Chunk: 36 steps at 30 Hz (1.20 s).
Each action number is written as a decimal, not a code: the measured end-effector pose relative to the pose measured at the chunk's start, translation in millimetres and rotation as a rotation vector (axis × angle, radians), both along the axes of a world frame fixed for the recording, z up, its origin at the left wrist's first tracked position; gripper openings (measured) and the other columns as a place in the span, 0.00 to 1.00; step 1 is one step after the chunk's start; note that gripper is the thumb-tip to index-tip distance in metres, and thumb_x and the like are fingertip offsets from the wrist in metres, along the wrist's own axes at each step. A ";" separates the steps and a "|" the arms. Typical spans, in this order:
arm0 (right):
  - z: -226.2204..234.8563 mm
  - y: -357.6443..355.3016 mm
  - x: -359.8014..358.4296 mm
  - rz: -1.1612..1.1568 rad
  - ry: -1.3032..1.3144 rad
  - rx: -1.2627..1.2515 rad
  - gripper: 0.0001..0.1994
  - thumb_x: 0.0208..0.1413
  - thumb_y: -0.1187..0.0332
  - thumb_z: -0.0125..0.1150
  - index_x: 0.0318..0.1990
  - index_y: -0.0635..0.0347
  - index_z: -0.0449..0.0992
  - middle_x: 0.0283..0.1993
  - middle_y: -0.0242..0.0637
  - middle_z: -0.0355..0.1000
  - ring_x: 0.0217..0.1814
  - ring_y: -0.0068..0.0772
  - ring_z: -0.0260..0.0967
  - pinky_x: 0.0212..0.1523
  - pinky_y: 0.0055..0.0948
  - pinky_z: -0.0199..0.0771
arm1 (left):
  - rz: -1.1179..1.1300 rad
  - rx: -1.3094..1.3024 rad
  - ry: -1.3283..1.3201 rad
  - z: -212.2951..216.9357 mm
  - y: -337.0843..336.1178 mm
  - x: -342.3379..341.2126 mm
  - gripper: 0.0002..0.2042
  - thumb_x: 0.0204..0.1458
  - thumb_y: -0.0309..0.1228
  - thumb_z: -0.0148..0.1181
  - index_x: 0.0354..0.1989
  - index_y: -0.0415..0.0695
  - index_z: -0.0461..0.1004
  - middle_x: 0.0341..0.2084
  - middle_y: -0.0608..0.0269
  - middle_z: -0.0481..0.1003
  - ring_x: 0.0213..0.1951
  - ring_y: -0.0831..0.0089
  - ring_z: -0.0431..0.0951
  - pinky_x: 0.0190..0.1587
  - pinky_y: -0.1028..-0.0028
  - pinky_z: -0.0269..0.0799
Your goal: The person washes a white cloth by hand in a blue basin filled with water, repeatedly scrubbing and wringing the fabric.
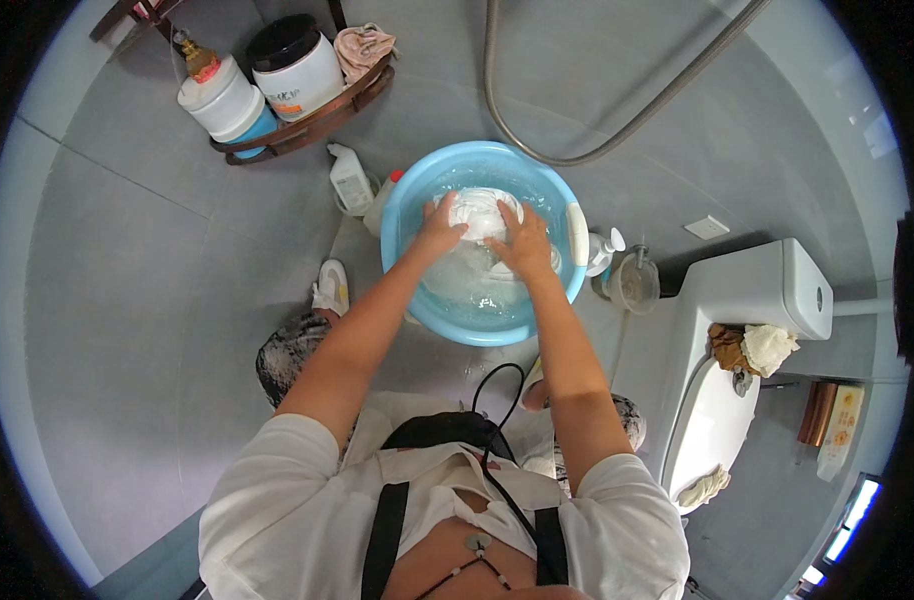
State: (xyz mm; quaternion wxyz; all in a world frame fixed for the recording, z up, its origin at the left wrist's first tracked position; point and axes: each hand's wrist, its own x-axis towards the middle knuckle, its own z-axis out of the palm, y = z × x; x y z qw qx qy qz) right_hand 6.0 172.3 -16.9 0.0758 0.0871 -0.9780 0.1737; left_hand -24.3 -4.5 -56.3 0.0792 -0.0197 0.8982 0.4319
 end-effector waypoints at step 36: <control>55.4 -53.6 34.6 -0.133 0.143 -0.602 0.14 0.48 0.58 0.51 0.36 0.57 0.72 0.33 0.51 0.68 0.32 0.54 0.66 0.34 0.42 0.66 | 0.166 1.742 -0.550 58.0 46.8 6.3 0.15 0.50 0.46 0.48 0.30 0.45 0.69 0.25 0.61 0.70 0.31 0.67 0.71 0.34 0.70 0.69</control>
